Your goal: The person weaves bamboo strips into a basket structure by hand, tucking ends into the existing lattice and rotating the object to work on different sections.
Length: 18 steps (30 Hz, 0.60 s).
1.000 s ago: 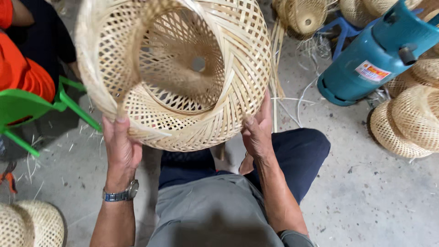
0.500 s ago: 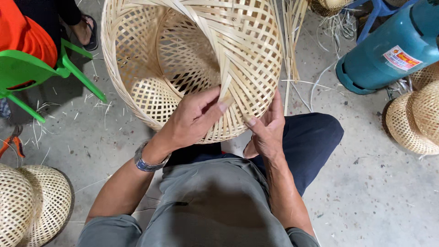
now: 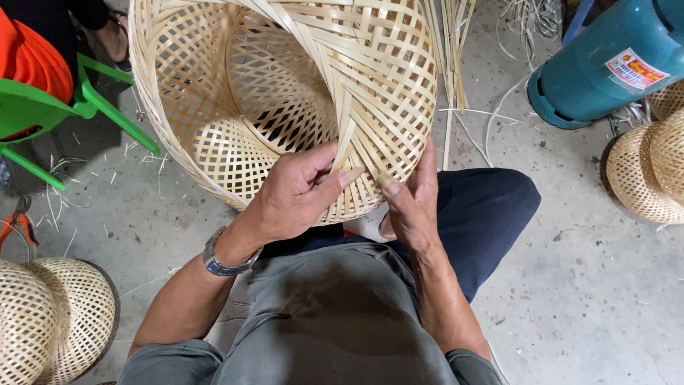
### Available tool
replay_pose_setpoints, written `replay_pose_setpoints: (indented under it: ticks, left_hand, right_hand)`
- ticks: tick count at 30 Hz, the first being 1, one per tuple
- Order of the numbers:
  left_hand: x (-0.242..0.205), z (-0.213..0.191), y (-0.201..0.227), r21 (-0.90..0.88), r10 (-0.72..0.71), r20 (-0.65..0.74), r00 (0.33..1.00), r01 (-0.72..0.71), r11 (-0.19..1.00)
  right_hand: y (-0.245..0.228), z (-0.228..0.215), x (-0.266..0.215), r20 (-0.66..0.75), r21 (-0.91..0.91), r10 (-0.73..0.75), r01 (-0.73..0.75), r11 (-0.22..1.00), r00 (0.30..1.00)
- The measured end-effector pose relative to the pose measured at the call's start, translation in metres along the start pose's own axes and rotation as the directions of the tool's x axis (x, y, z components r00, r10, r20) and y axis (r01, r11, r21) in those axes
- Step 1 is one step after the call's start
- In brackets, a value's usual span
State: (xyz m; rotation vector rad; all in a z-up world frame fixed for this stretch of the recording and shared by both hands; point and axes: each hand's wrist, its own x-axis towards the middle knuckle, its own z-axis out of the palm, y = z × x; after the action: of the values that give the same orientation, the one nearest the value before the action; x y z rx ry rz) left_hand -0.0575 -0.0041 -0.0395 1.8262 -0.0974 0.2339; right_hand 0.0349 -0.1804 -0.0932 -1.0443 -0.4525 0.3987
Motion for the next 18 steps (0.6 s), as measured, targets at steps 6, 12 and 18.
replay_pose_setpoints:
  ticks: [6, 12, 18]
  left_hand:
    - [0.000, 0.001, -0.001, 0.080, 0.061, -0.032, 0.998, -0.059, 0.995]
    - [-0.004, -0.001, 0.006, 0.065, 0.161, -0.006, 0.987, -0.160, 0.985]
    - [-0.007, 0.000, 0.008, 0.043, 0.229, -0.098, 0.968, -0.226, 0.973]
  right_hand:
    - [-0.001, 0.001, -0.001, -0.045, -0.293, -0.034, 0.020, 0.956, 0.998]
    - [0.004, 0.004, -0.004, -0.035, -0.359, -0.112, 0.092, 0.929, 0.993]
    - [0.014, 0.010, -0.005, -0.066, -0.418, -0.187, 0.143, 0.897, 0.980]
